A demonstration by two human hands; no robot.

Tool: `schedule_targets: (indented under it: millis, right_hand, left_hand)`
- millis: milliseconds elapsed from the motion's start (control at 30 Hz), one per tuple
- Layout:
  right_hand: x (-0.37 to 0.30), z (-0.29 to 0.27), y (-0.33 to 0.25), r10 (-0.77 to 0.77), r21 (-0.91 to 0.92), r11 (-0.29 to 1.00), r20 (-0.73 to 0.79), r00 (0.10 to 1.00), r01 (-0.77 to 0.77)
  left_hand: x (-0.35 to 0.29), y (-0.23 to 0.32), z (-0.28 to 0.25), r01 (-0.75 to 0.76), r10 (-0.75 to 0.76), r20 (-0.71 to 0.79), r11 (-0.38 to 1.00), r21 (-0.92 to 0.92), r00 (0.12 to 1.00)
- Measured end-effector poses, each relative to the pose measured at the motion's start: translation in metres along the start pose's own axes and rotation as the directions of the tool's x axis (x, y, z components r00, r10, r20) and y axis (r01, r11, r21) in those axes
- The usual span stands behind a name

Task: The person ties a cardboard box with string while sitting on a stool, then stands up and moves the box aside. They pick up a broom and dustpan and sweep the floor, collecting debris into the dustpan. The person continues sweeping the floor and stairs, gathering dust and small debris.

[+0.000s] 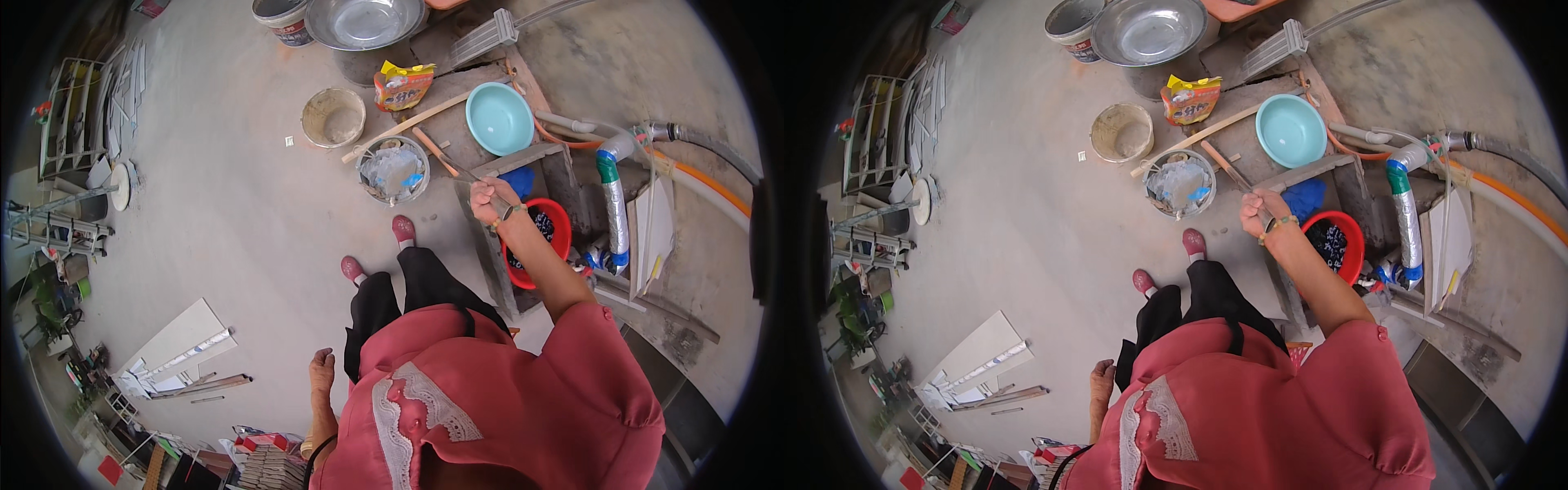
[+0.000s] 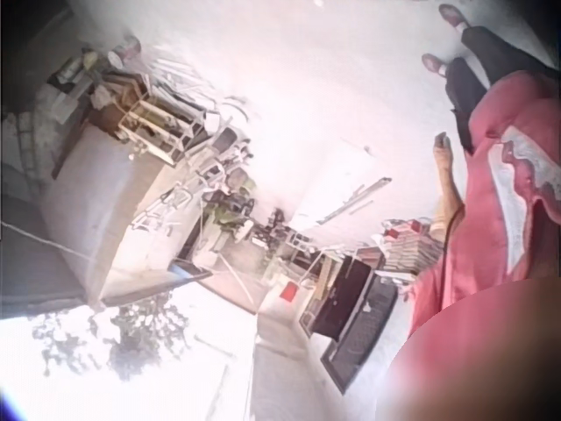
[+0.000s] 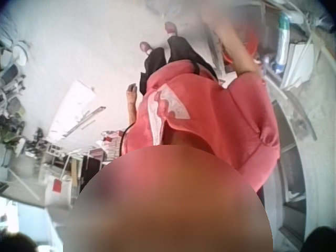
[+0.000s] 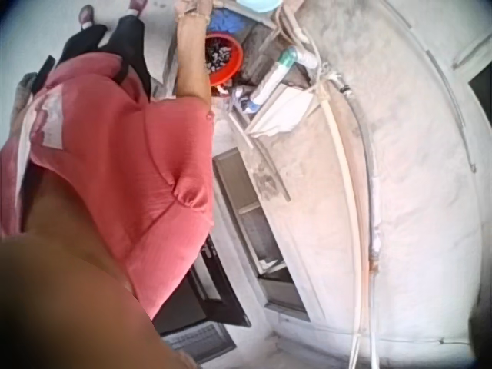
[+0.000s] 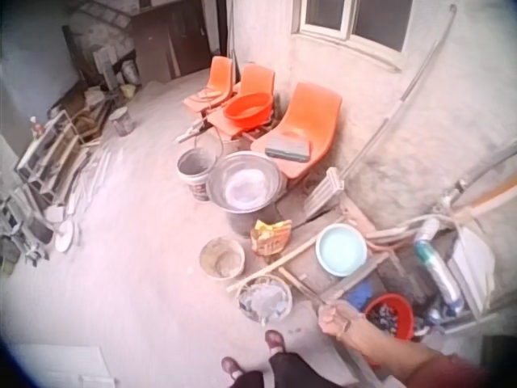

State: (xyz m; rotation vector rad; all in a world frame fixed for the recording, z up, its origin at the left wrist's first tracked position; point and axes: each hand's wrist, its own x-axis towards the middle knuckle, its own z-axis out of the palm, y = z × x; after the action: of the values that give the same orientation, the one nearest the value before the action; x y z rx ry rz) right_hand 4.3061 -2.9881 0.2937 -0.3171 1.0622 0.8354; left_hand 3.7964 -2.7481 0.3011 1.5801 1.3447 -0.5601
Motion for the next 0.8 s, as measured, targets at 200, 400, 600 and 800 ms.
schedule_targets:
  millis: [200, 400, 600, 800]
  right_hand:
    - [0.012, -0.002, 0.004, -0.045, 0.457, 0.886, 0.262, 0.964, -0.083]
    - [-0.023, 0.058, 0.039, 0.167, 0.470, 0.836, 0.272, 0.948, -0.282]
    - [-0.020, 0.050, 0.112, 0.128, -0.186, 0.981, 0.395, 0.910, -0.057]
    - [-0.013, 0.022, 0.199, -0.021, -0.620, 0.763, 0.258, 0.966, 0.182]
  left_hand:
    - [-0.025, 0.021, 0.013, -0.041, 0.040, -0.065, 0.999, -0.015, 0.997]
    - [-0.080, -0.004, 0.017, 0.159, -0.152, -0.154, 0.987, 0.032, 0.976]
    - [-0.109, -0.065, 0.060, 0.182, -0.187, -0.177, 0.982, -0.048, 0.966]
    - [-0.167, -0.143, 0.114, 0.207, -0.288, -0.266, 0.934, -0.292, 0.920]
